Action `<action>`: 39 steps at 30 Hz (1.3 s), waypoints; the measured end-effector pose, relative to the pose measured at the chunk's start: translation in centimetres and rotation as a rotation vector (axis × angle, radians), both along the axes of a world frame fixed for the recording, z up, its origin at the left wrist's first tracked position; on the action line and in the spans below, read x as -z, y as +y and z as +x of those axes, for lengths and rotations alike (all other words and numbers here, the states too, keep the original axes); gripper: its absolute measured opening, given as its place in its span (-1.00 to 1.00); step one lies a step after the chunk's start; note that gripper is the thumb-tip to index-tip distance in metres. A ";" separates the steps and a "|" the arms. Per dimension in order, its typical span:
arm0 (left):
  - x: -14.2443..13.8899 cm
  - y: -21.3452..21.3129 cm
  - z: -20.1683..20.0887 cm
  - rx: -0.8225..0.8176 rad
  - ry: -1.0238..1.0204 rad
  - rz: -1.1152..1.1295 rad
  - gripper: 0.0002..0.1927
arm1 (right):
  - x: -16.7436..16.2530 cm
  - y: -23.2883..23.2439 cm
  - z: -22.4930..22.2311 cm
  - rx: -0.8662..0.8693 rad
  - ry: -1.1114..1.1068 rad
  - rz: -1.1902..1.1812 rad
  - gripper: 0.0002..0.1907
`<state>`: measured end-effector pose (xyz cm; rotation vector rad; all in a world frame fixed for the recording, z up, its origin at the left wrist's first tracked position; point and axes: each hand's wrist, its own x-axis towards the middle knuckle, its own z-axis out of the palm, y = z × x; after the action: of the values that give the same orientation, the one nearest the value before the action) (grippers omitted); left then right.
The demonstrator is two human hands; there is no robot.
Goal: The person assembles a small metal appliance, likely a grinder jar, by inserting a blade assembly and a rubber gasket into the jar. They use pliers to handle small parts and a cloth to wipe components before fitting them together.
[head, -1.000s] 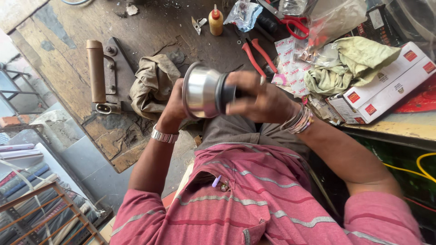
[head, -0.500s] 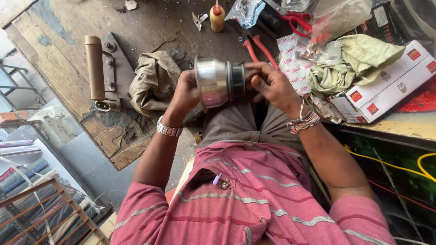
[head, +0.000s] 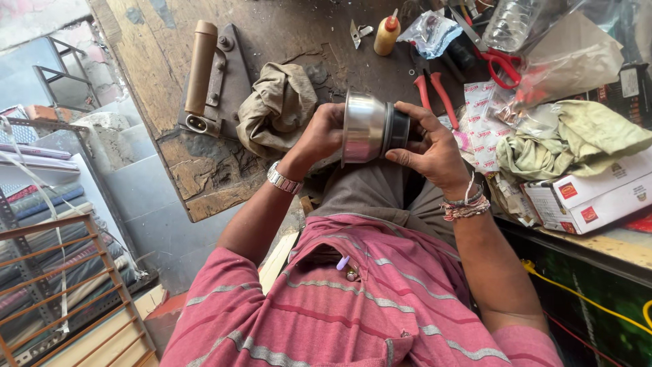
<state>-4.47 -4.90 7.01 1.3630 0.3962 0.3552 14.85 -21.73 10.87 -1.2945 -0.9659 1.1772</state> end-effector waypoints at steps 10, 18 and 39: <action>-0.4 -0.1 -0.3 0.004 -0.015 0.060 -0.67 | 1.4 -0.7 0.2 0.032 0.106 0.110 -0.35; -4.7 -1.0 -0.9 -0.073 -0.175 0.852 -0.59 | 2.1 -0.4 -0.2 0.223 0.688 0.009 -0.46; -7.6 -5.7 0.0 -0.165 -0.187 0.998 -0.70 | 8.4 1.2 0.1 0.094 1.166 0.377 -0.60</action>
<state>-4.49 -10.60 14.63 2.2442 0.1623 0.8838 14.95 -20.58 2.45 -0.2082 -0.2158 1.3101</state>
